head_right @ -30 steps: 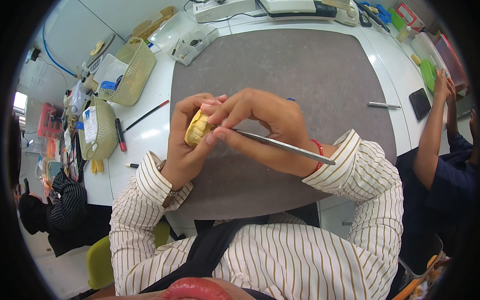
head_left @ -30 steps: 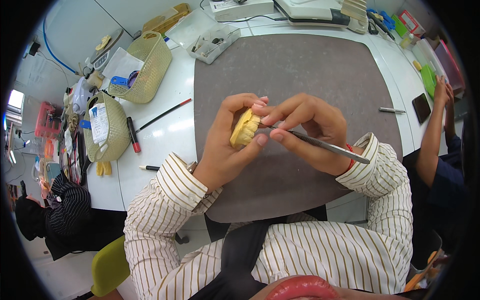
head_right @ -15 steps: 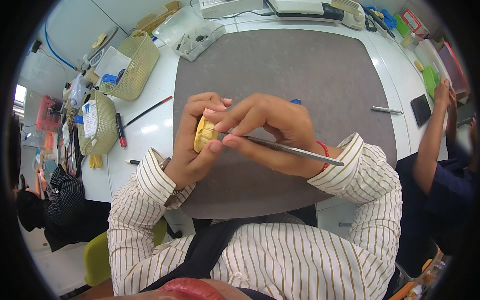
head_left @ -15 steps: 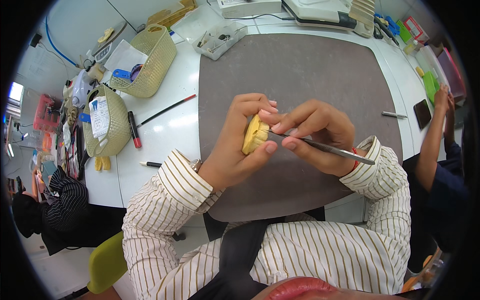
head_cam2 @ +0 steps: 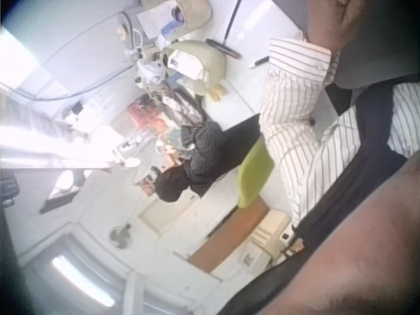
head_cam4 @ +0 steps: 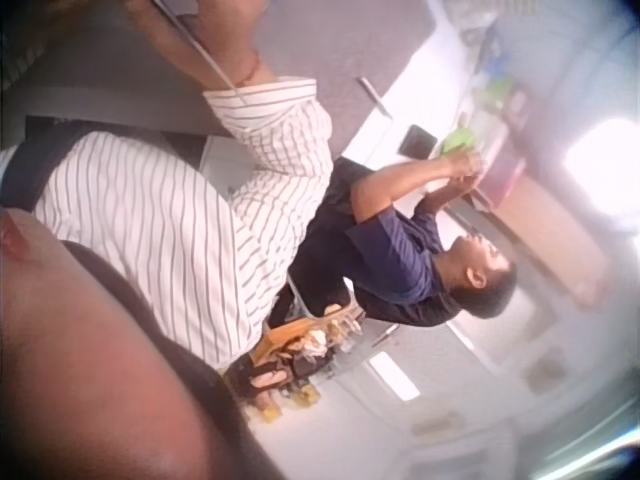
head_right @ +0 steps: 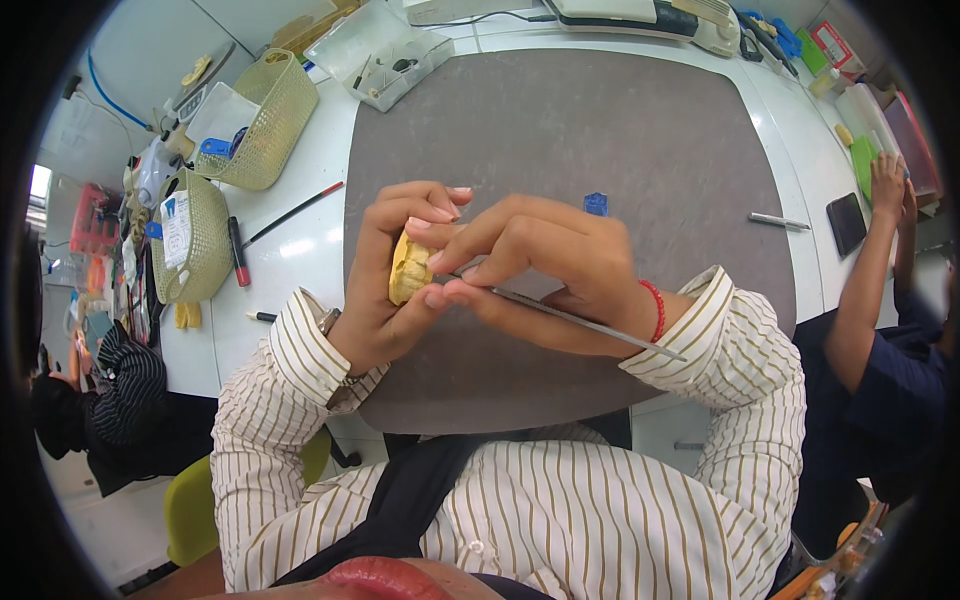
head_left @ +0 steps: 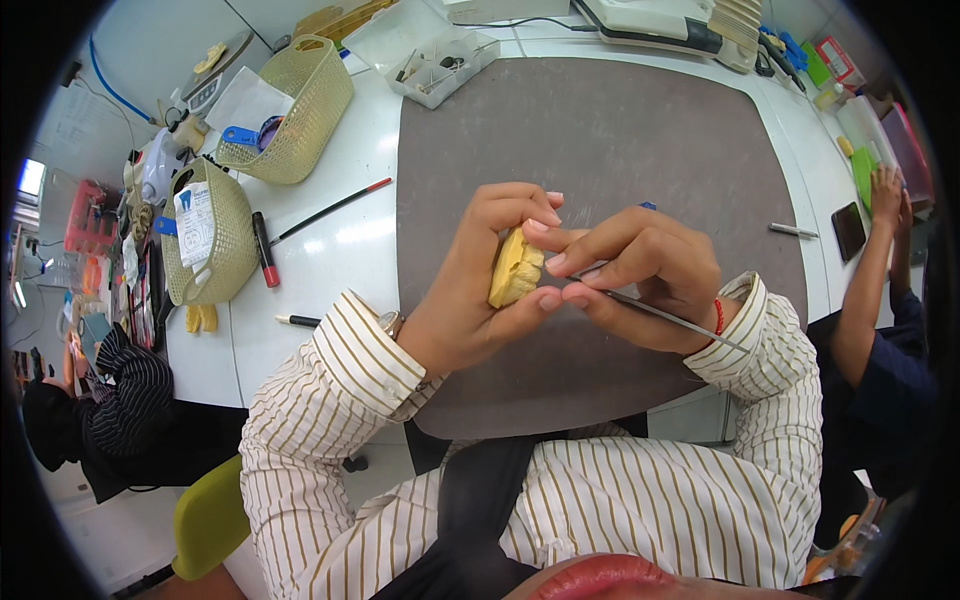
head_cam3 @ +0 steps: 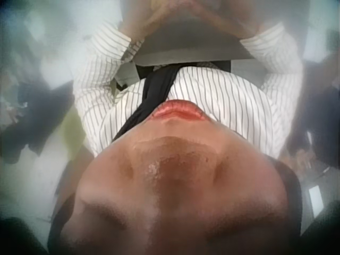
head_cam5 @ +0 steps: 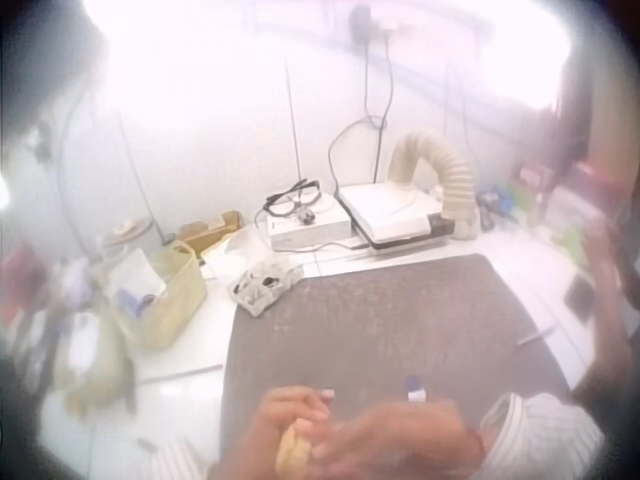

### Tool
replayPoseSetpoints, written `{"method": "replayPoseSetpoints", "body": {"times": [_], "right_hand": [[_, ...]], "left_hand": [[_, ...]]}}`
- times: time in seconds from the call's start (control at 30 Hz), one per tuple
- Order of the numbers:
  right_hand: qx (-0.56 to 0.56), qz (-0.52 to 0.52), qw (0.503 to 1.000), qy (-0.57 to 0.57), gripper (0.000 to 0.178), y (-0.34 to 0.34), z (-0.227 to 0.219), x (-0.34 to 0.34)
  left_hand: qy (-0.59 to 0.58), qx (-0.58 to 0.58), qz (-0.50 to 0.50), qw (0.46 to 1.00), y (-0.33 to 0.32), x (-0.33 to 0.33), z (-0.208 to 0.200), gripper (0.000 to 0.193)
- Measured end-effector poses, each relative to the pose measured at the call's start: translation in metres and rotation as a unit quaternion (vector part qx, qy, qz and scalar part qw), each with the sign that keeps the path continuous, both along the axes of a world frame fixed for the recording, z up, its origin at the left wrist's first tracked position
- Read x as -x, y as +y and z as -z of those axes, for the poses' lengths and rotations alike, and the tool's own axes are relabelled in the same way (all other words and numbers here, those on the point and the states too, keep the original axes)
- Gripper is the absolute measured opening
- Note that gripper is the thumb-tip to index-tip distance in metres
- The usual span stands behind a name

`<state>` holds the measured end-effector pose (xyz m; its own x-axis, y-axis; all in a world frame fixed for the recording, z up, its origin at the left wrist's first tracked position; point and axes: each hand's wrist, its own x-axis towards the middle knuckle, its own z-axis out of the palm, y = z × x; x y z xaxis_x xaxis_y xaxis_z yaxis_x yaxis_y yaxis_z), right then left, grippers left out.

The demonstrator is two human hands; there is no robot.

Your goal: The person holds a yellow clay object in their left hand and uses a metal sculpting tool in their right hand to carve and shape the surface. They rotate the object to work on different areas, carefully removing small pieces of clay.

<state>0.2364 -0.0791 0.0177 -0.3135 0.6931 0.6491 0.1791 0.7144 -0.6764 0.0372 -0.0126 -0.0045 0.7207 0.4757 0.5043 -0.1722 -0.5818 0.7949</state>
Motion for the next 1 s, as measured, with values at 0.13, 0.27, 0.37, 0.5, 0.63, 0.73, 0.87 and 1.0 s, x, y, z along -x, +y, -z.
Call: {"method": "replayPoseSetpoints", "body": {"times": [0.13, 0.27, 0.37, 0.5, 0.63, 0.73, 0.87, 1.0], "right_hand": [[-0.011, -0.019, 0.999, -0.04, 0.019, -0.002, -0.011, -0.001], [-0.03, -0.02, 0.999, -0.027, 0.02, -0.001, -0.009, 0.0], [-0.044, -0.012, 0.998, -0.039, 0.02, 0.0, -0.012, 0.001], [-0.008, -0.04, 0.999, 0.02, 0.019, 0.002, -0.006, 0.002], [0.017, -0.01, 0.994, 0.105, 0.016, 0.004, 0.004, 0.007], [0.004, 0.002, 0.997, 0.074, 0.017, 0.003, 0.0, 0.006], [0.002, -0.008, 0.999, 0.047, 0.018, 0.002, -0.002, 0.004], [-0.017, -0.033, 0.999, -0.022, 0.019, 0.003, -0.01, -0.002]], "left_hand": [[0.005, -0.03, -0.009, 0.999, 0.0, 0.0, -0.001, 0.049], [0.01, -0.052, -0.017, 0.998, 0.001, 0.0, -0.002, 0.053], [0.018, -0.064, -0.023, 0.998, 0.002, 0.0, -0.002, 0.057], [-0.023, -0.021, 0.004, 1.0, 0.002, 0.001, -0.001, 0.057], [-0.018, -0.015, 0.001, 1.0, 0.001, 0.001, -0.003, 0.06], [-0.011, -0.025, -0.002, 1.0, 0.002, 0.001, -0.003, 0.06], [0.002, -0.045, -0.007, 0.999, 0.001, 0.001, -0.003, 0.065], [-0.002, -0.058, -0.01, 0.998, 0.003, 0.001, -0.001, 0.065]]}}
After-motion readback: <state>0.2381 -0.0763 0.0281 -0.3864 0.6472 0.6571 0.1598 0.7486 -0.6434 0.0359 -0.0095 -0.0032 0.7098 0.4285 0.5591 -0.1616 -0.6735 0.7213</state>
